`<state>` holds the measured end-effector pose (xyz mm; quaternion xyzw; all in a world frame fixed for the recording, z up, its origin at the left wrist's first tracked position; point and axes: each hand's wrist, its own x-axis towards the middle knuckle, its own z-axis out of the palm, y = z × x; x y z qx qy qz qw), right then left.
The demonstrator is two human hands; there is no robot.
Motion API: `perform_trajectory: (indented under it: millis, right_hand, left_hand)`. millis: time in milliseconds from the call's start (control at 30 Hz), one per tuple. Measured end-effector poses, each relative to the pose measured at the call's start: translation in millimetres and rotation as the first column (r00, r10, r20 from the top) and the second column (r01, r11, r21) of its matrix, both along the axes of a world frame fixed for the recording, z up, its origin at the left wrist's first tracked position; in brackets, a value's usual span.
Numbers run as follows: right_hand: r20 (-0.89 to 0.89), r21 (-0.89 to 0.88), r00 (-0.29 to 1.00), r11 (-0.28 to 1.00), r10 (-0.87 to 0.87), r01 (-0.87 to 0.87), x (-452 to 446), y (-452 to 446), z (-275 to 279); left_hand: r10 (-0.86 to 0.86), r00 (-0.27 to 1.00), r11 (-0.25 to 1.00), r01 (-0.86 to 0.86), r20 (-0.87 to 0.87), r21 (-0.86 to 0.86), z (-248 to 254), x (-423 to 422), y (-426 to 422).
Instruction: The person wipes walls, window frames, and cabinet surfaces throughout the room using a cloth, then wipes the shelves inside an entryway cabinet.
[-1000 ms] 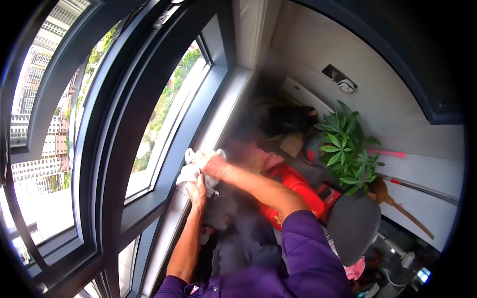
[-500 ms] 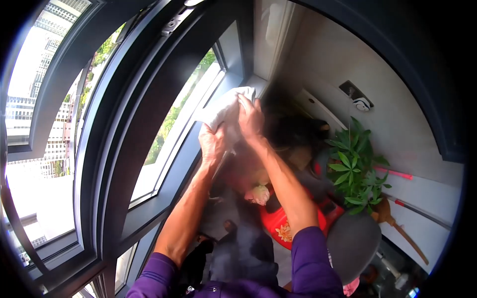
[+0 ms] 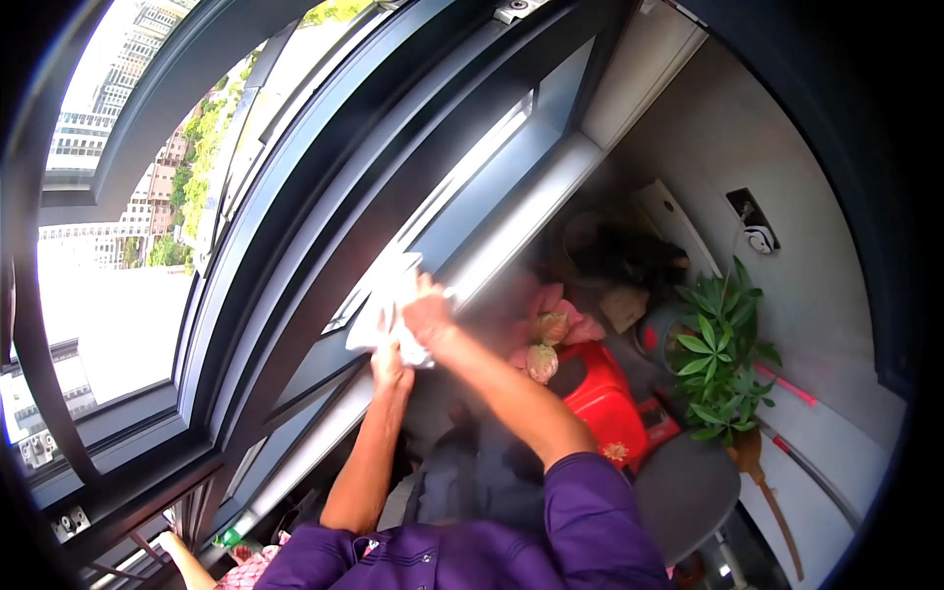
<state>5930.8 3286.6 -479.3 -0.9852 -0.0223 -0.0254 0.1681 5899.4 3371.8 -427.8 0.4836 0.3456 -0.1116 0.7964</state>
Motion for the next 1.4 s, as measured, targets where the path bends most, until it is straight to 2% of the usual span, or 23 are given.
perform_trajectory:
  millis: [33, 67, 100, 167, 267, 367, 500, 567, 633, 700, 733, 767, 800, 833, 867, 933, 1000, 1133, 1167, 1233, 1267, 1333, 1400]
  right_hand:
    - [0.045, 0.052, 0.997, 0.997, 0.058, -0.060, -12.8, 28.1, -1.7]
    - [-0.055, 0.108, 0.986, 0.983, 0.158, -0.151, -22.5, 53.8, 0.0]
    - [-0.010, 0.137, 0.986, 0.977, 0.169, -0.166, -27.5, 70.4, 6.6]
    - [-0.054, 0.162, 0.986, 0.976, 0.156, -0.146, -21.1, 76.7, 16.9]
    - [0.095, 0.236, 0.981, 0.953, 0.169, -0.187, -13.4, 40.9, 7.7]
    - [0.227, 0.017, 0.970, 0.996, 0.080, -0.086, 15.9, -30.6, 2.5]
    - [0.213, -0.066, 0.977, 0.997, -0.027, 0.042, 51.6, -131.6, 13.0]
    - [0.404, -0.040, 0.903, 0.983, -0.148, 0.179, 73.9, -182.1, -1.2]
    - [0.336, -0.059, 0.876, 0.921, -0.345, 0.385, 95.0, -226.8, -14.1]
    - [0.163, 0.086, 0.783, 0.799, -0.600, 0.595, 118.4, -255.5, -18.1]
    - [0.177, 0.058, 0.811, 0.829, -0.557, 0.556, 119.3, -258.8, 3.6]
    - [0.115, 0.066, 0.786, 0.794, -0.607, 0.604, 120.1, -256.1, 20.3]
    - [0.014, 0.079, 0.765, 0.763, -0.644, 0.641, 118.7, -254.4, 28.2]
    - [-0.096, 0.088, 0.739, 0.734, -0.667, 0.674, 115.0, -247.3, 33.0]
    - [-0.074, 0.159, 0.728, 0.713, -0.681, 0.683, 108.6, -239.5, 33.3]
    - [0.004, 0.185, 0.802, 0.789, -0.597, 0.586, 93.7, -224.5, 24.0]
    - [0.097, 0.183, 0.860, 0.858, -0.501, 0.479, 73.7, -200.4, 5.9]
    - [0.260, 0.236, 0.893, 0.921, -0.367, 0.310, 18.9, -125.6, 0.7]
    - [0.124, 0.275, 0.926, 0.909, -0.357, 0.314, 4.0, -102.3, 7.1]
    - [0.117, 0.392, 0.949, 0.892, -0.292, 0.226, -28.2, -56.8, 4.3]
    - [0.150, 0.388, 0.957, 0.905, -0.248, 0.174, -44.4, -33.6, 0.9]
    - [0.048, 0.354, 0.983, 0.923, -0.176, 0.148, -80.2, 12.9, -14.8]
    - [-0.081, 0.338, 0.996, 0.938, -0.044, 0.069, -111.7, 59.0, -10.2]
  left_hand:
    - [0.098, 0.974, 0.995, -0.094, -0.204, 0.029, 11.1, -8.7, 15.1]
    - [0.120, 0.966, 0.993, -0.114, -0.231, 0.039, -13.4, -28.4, 49.4]
    - [0.147, 0.950, 0.983, -0.110, -0.275, 0.146, -21.6, -40.6, 69.8]
    - [0.137, 0.957, 0.982, -0.098, -0.256, 0.160, -8.9, -45.6, 73.9]
    - [0.040, 0.971, 0.986, 0.000, -0.234, 0.169, -6.5, -34.0, 52.2]
    - [-0.116, 0.992, 0.991, 0.113, 0.047, 0.068, -32.0, -4.6, 9.9]
    - [-0.274, 0.962, 0.962, 0.274, 0.012, 0.015, -32.1, 57.6, -93.7]
    - [-0.310, 0.950, 0.948, 0.311, 0.029, -0.063, -19.7, 85.4, -144.8]
    - [-0.354, 0.935, 0.935, 0.353, -0.021, -0.019, -2.6, 108.8, -185.2]
    - [-0.457, 0.888, 0.850, 0.423, 0.041, 0.313, -17.6, 132.7, -214.0]
    - [-0.412, 0.893, 0.886, 0.345, 0.182, 0.311, -23.9, 138.9, -225.1]
    - [-0.361, 0.905, 0.912, 0.292, 0.225, 0.289, -42.2, 144.8, -233.4]
    - [-0.403, 0.894, 0.894, 0.338, 0.197, 0.294, -39.0, 145.7, -231.2]
    - [-0.455, 0.868, 0.855, 0.364, 0.198, 0.370, -44.9, 147.0, -226.3]
    - [-0.541, 0.815, 0.775, 0.387, 0.209, 0.500, -45.6, 142.3, -215.3]
    - [-0.646, 0.733, 0.633, 0.361, 0.210, 0.685, -56.9, 121.6, -187.3]
    - [-0.713, 0.661, 0.561, 0.338, 0.233, 0.756, -61.0, 89.7, -149.0]
    - [-0.716, 0.659, 0.578, 0.375, 0.230, 0.724, -89.7, 21.5, -64.7]
    - [-0.690, 0.698, 0.595, 0.395, 0.193, 0.700, -92.2, 4.4, -41.6]
    - [-0.602, 0.797, 0.621, 0.429, 0.048, 0.656, -84.1, -25.5, 5.3]
    - [-0.548, 0.835, 0.632, 0.447, -0.043, 0.633, -75.0, -38.9, 28.7]
    - [-0.328, 0.902, 0.755, 0.430, -0.282, 0.495, -36.5, -71.0, 66.5]
    - [-0.177, 0.959, 0.861, 0.260, -0.222, 0.437, -42.9, -115.9, 111.3]
